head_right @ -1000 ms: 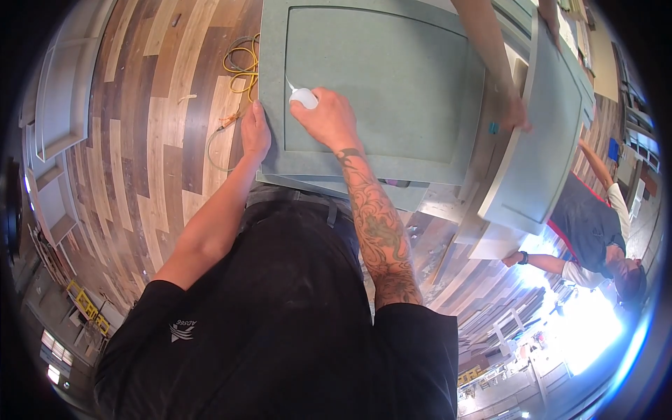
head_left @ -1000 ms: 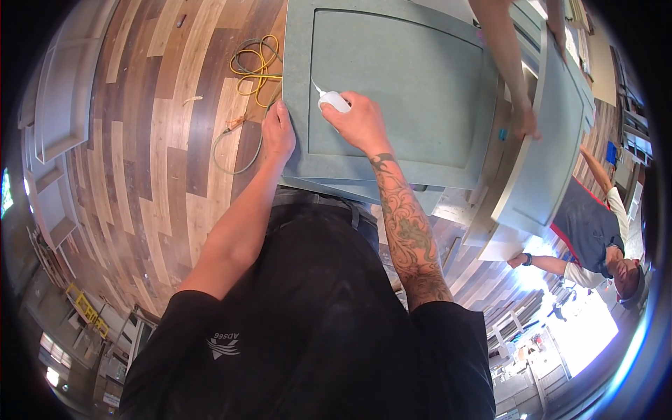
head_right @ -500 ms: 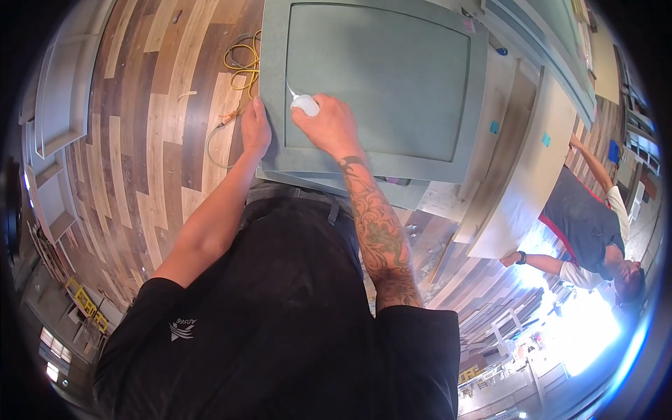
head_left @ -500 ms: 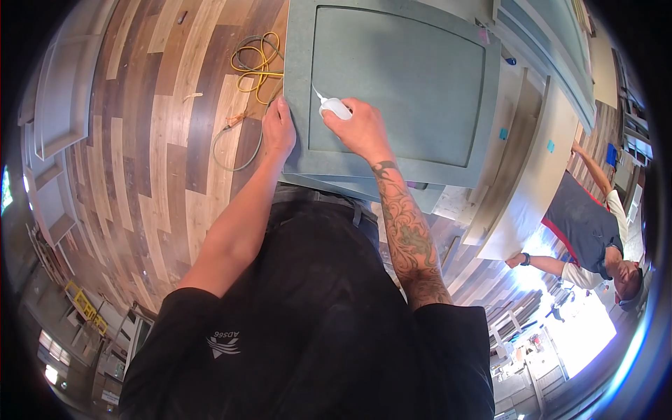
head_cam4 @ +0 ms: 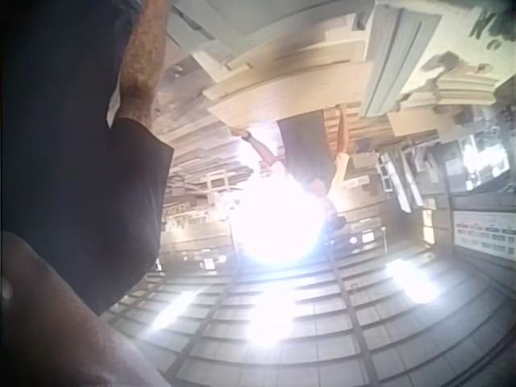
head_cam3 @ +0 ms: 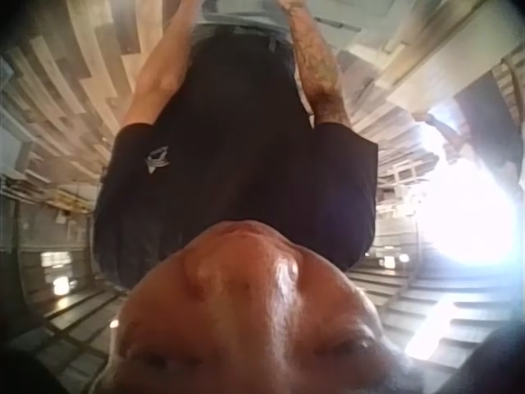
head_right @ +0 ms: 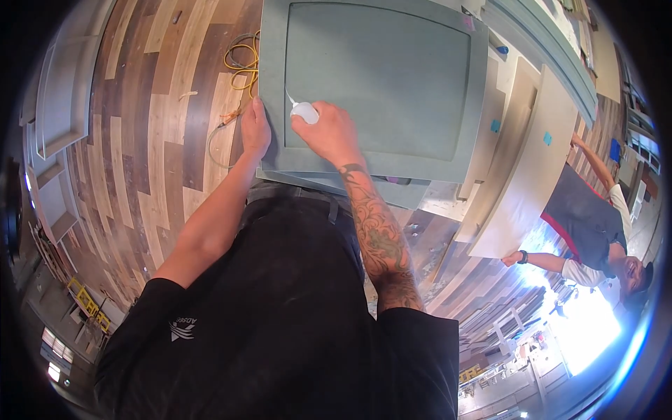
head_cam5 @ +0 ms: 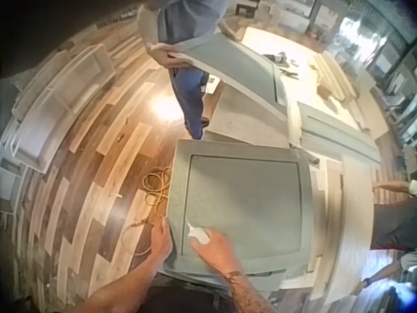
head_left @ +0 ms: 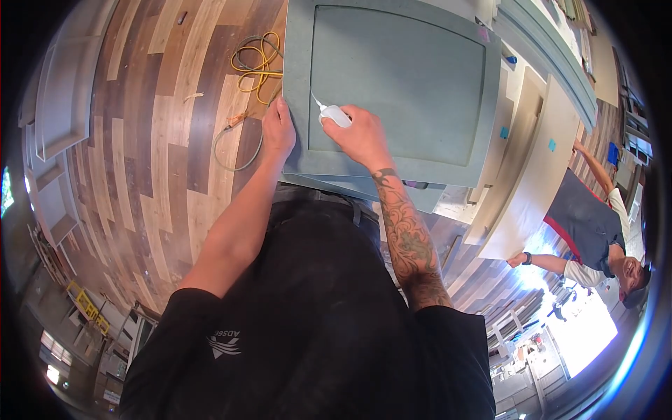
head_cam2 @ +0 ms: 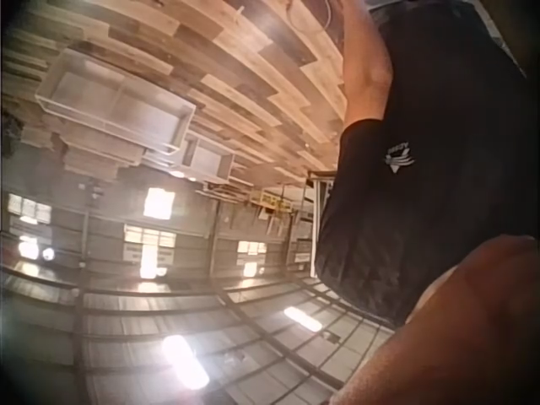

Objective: Applying sealant or glue to the joints of wooden cabinet doors and wiping away excess.

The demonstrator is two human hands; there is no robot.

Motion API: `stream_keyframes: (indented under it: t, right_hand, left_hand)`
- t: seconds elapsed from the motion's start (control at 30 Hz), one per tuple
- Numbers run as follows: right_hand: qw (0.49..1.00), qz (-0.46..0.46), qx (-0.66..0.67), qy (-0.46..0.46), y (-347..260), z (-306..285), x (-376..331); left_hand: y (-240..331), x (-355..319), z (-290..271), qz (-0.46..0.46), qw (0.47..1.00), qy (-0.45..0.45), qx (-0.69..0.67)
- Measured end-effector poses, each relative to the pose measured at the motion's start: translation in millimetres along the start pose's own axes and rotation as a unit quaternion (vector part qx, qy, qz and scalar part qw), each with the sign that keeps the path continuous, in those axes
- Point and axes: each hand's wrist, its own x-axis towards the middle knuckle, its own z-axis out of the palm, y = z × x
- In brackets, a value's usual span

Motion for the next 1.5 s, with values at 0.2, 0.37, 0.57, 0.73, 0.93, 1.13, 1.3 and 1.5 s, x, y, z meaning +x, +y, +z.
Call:
stream_keyframes:
  t: [0.2, 0.37, 0.57, 0.73, 0.93, 1.13, 1.3, 1.5]
  right_hand:
    - [1.000, 0.000, -0.005, -0.012, 3, 0, 0]
    - [1.000, 0.009, -0.005, -0.022, 3, 5, 1]
    - [1.000, 0.012, -0.009, -0.021, 11, 8, -1]
    - [1.000, 0.005, -0.016, -0.015, 16, 10, -2]
    - [0.999, 0.016, -0.009, -0.027, 12, 9, -4]
    - [0.999, 0.021, -0.013, -0.033, 15, 10, -6]
    - [0.999, 0.024, -0.017, -0.038, 16, 12, -9]
    - [0.999, 0.022, -0.020, -0.043, 19, 16, -12]
  left_hand:
    - [6, 2, 0, -0.006, 1.000, -0.008, 0.020]
    - [-3, 9, 0, -0.022, 0.999, -0.017, 0.028]
    - [-7, 11, 3, -0.019, 0.999, -0.009, 0.033]
    - [-3, 12, 5, -0.017, 1.000, -0.012, 0.024]
    - [-8, 16, 6, -0.026, 0.999, -0.004, 0.031]
    - [-3, 17, 8, -0.024, 0.999, 0.005, 0.033]
    - [-8, 19, 8, -0.021, 0.999, 0.005, 0.031]
    - [-11, 22, 10, -0.012, 1.000, 0.007, 0.028]
